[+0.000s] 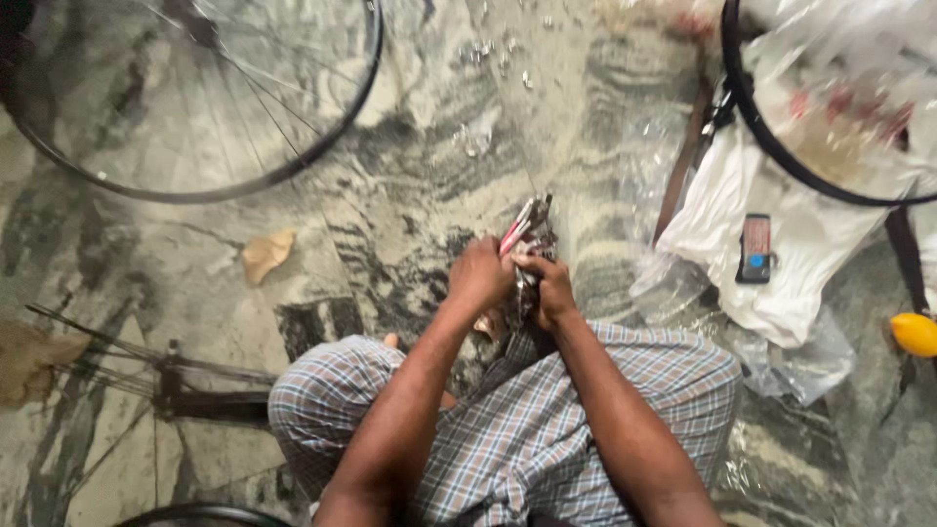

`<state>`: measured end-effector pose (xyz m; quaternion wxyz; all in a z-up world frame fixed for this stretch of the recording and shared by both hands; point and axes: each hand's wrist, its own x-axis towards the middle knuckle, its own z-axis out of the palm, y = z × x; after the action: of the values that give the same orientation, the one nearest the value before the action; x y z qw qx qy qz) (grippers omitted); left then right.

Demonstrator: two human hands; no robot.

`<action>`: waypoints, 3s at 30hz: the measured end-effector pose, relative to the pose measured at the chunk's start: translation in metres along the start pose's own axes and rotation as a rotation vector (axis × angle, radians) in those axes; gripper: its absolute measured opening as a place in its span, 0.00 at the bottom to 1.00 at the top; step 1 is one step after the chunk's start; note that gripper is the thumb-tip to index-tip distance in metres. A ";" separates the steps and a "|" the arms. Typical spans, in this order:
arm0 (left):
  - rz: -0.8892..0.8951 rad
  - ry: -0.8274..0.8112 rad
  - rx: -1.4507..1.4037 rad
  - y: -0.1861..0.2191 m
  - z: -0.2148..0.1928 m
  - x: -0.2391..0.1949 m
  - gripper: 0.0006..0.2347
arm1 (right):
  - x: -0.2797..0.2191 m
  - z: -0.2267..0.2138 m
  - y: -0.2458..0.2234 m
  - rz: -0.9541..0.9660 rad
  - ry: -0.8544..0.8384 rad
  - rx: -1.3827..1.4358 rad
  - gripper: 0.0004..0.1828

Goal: The person sits on the floor and assembles a bicycle wheel by inserting spokes into the hub. They use pliers to adjust the spokes and ensure they are properly seated.

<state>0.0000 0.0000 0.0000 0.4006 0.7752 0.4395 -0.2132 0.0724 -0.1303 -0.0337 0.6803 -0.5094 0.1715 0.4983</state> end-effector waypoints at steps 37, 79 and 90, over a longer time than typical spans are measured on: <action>0.501 0.287 -0.110 0.003 -0.024 -0.105 0.11 | -0.078 -0.039 -0.014 -0.844 0.046 -1.236 0.18; 0.190 0.074 -0.319 0.008 -0.010 -0.036 0.17 | 0.012 -0.047 -0.013 -0.197 0.037 -0.043 0.09; 0.207 -0.154 -0.355 0.031 -0.011 -0.062 0.27 | -0.031 -0.011 -0.031 -0.353 -0.030 0.182 0.08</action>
<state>-0.0066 -0.0315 0.0621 0.5832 0.7148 0.3562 -0.1487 0.0883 -0.1544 0.0011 0.8028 -0.4605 0.1138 0.3613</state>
